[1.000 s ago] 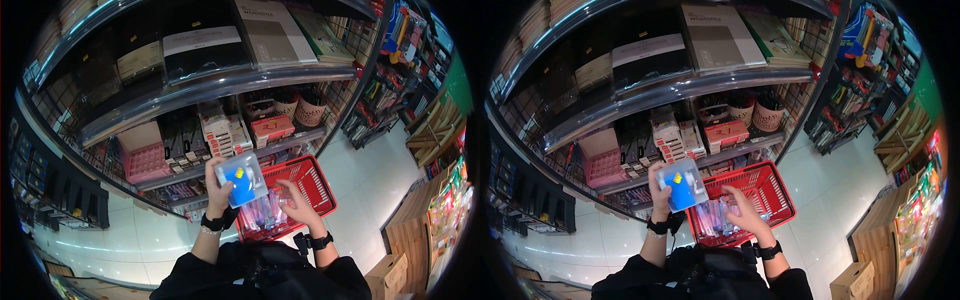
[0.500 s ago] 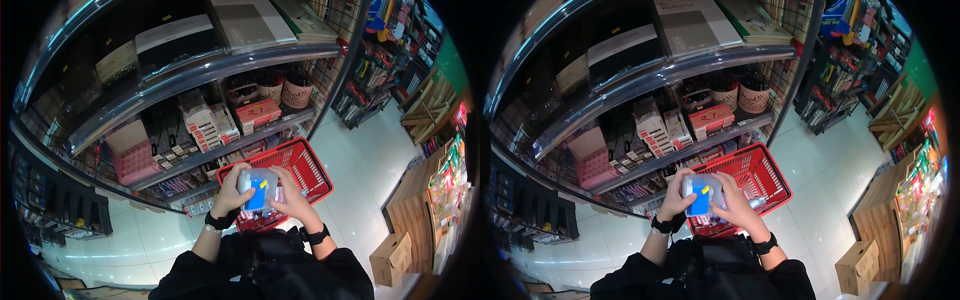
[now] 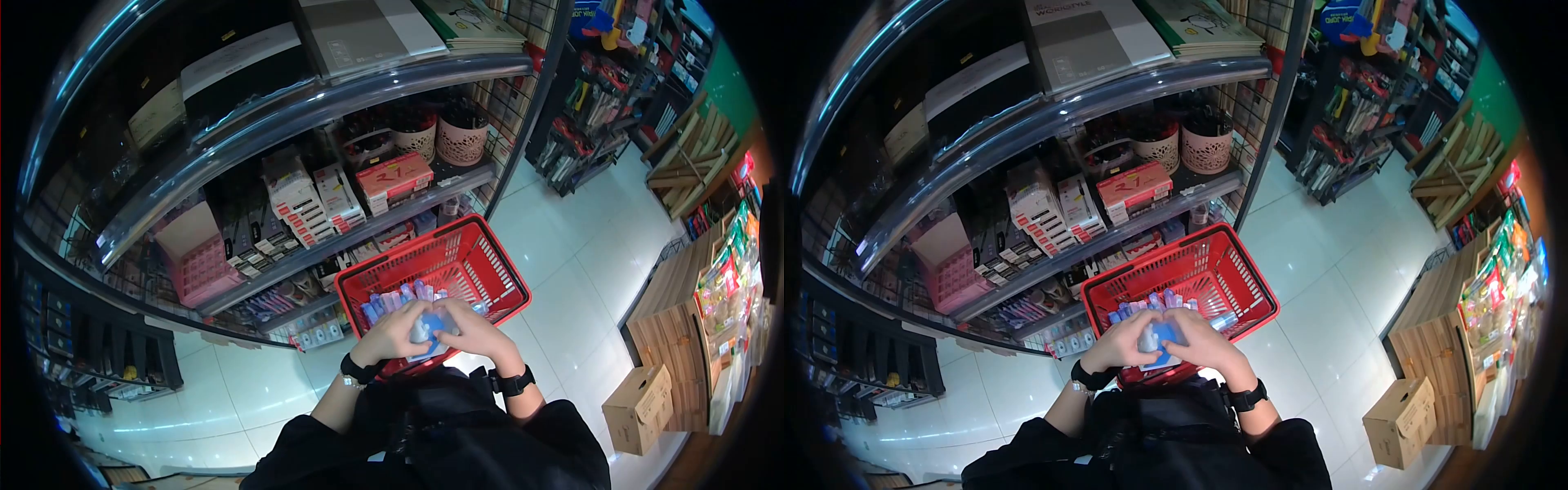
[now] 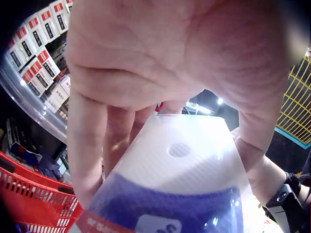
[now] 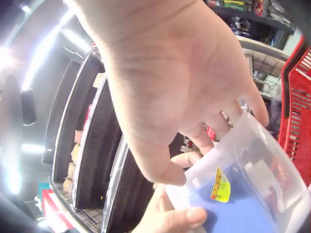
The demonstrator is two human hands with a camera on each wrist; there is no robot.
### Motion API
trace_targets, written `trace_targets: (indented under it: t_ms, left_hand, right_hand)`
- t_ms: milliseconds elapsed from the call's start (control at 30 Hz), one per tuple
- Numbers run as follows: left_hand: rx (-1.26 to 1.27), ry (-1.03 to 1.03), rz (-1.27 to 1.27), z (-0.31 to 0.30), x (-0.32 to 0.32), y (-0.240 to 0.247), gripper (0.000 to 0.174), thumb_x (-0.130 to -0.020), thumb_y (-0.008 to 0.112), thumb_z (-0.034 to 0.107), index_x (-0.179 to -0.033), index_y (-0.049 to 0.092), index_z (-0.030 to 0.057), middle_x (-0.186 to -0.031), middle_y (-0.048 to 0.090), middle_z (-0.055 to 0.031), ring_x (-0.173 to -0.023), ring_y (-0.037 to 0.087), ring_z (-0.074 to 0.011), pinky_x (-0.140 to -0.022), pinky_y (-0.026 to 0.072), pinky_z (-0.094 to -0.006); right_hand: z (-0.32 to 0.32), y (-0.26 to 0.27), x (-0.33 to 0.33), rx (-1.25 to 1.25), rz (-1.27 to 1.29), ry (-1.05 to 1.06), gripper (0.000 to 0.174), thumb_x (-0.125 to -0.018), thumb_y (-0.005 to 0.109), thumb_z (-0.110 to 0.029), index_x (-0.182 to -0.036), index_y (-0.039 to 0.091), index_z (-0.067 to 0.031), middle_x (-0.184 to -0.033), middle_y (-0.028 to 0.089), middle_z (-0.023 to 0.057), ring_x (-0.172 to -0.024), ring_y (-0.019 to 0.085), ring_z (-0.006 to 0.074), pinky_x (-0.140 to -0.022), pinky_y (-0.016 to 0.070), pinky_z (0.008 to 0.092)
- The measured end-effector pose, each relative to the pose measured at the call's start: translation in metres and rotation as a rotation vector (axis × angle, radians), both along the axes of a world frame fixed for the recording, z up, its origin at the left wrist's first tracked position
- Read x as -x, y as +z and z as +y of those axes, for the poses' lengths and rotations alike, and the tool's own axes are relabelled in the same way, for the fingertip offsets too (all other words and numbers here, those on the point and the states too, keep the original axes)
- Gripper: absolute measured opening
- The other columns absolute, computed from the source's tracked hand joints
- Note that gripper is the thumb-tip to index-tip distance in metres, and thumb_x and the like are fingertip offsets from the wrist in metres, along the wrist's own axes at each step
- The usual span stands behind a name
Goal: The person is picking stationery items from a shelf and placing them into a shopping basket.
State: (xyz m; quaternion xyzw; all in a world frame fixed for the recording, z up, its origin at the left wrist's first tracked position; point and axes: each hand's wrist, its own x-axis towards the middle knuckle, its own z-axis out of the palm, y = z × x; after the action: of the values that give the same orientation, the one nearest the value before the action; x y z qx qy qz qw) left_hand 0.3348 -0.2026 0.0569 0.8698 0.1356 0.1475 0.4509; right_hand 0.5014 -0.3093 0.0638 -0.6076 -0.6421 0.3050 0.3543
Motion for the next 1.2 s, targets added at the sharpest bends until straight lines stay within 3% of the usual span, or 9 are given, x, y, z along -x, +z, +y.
trace_targets:
  t_ms: [267,433,567,733,900,967,1000,1133,1200]
  left_hand:
    - [0.008,-0.026,0.220,-0.011,-0.009,-0.011,0.047,-0.059,0.065,0.021,-0.098,0.043,0.0069,-0.093,0.049,-0.0138,-0.084,0.052,-0.0346,-0.067,0.0417,-0.0387]
    - [-0.030,0.016,0.150,-0.013,-0.010,-0.038,0.047,-0.058,0.066,0.022,-0.096,0.043,0.0070,-0.091,0.049,-0.0140,-0.084,0.052,-0.0343,-0.068,0.0415,-0.0384]
    - [0.060,0.160,0.274,-0.017,-0.014,-0.050,0.049,-0.056,0.070,0.018,-0.095,0.043,0.0058,-0.086,0.047,-0.0125,-0.083,0.050,-0.0284,-0.072,0.0412,-0.0338]
    - [0.125,0.295,0.094,-0.025,-0.022,-0.107,0.049,-0.062,0.067,0.007,-0.103,0.041,0.0043,-0.095,0.044,-0.0100,-0.085,0.049,-0.0234,-0.071,0.0431,-0.0291]
    - [0.328,0.462,0.183,-0.034,-0.014,-0.125,0.041,-0.067,0.064,0.011,-0.102,0.043,0.0022,-0.096,0.049,-0.0164,-0.085,0.052,-0.0297,-0.075,0.0421,-0.0346]
    - [0.101,0.407,0.482,-0.028,0.009,-0.147,0.043,-0.066,0.066,0.022,-0.100,0.048,0.0022,-0.098,0.051,-0.0167,-0.086,0.052,-0.0309,-0.075,0.0430,-0.0342]
    - [0.144,0.373,0.799,-0.034,0.027,-0.171,0.051,-0.061,0.068,0.034,-0.100,0.052,0.0049,-0.099,0.053,-0.0143,-0.093,0.051,-0.0298,-0.081,0.0392,-0.0376]
    - [-0.088,0.286,0.853,-0.065,0.040,-0.183,0.059,-0.056,0.070,0.037,-0.105,0.053,0.0106,-0.102,0.052,-0.0112,-0.101,0.045,-0.0267,-0.090,0.0267,-0.0438]
    - [-0.161,0.345,0.860,-0.083,0.040,-0.204,0.058,-0.056,0.070,0.036,-0.106,0.052,0.0107,-0.101,0.052,-0.0108,-0.100,0.046,-0.0265,-0.089,0.0274,-0.0432]
  right_hand:
    - [0.002,-0.033,-0.008,0.126,-0.093,0.132,0.051,-0.062,0.062,-0.026,-0.103,0.045,-0.0005,-0.093,0.049,0.0180,-0.094,0.047,0.0352,-0.083,0.0376,0.0372]
    - [0.012,-0.062,-0.004,0.131,-0.185,0.206,0.055,-0.059,0.062,-0.032,-0.099,0.047,0.0033,-0.091,0.049,0.0185,-0.095,0.045,0.0338,-0.082,0.0382,0.0359]
    - [0.019,-0.078,-0.011,0.203,-0.171,0.230,0.056,-0.058,0.064,-0.031,-0.100,0.047,0.0024,-0.093,0.049,0.0188,-0.093,0.046,0.0335,-0.083,0.0389,0.0372]
    - [0.025,-0.108,-0.041,0.196,-0.300,0.247,0.053,-0.055,0.067,-0.029,-0.096,0.050,0.0001,-0.094,0.050,0.0189,-0.093,0.048,0.0339,-0.080,0.0409,0.0402]
    - [0.033,-0.128,-0.084,0.305,-0.256,0.247,0.054,-0.051,0.069,-0.025,-0.095,0.051,0.0001,-0.095,0.051,0.0191,-0.095,0.047,0.0357,-0.082,0.0403,0.0400]
    - [0.036,-0.141,-0.111,0.286,-0.246,0.048,0.057,-0.049,0.070,-0.023,-0.097,0.049,0.0015,-0.096,0.049,0.0196,-0.094,0.046,0.0347,-0.082,0.0397,0.0393]
    - [0.040,-0.156,-0.125,0.327,-0.283,-0.021,0.057,-0.049,0.070,-0.022,-0.097,0.049,0.0009,-0.096,0.048,0.0194,-0.095,0.045,0.0349,-0.082,0.0396,0.0396]
    - [0.056,-0.187,-0.150,0.443,-0.409,-0.074,0.065,-0.050,0.075,-0.022,-0.104,0.045,-0.0024,-0.104,0.045,0.0167,-0.102,0.041,0.0335,-0.085,0.0383,0.0414]
    - [0.064,-0.210,-0.153,0.464,-0.561,-0.096,0.070,-0.049,0.078,-0.020,-0.107,0.042,-0.0039,-0.107,0.042,0.0176,-0.102,0.040,0.0340,-0.085,0.0385,0.0427]
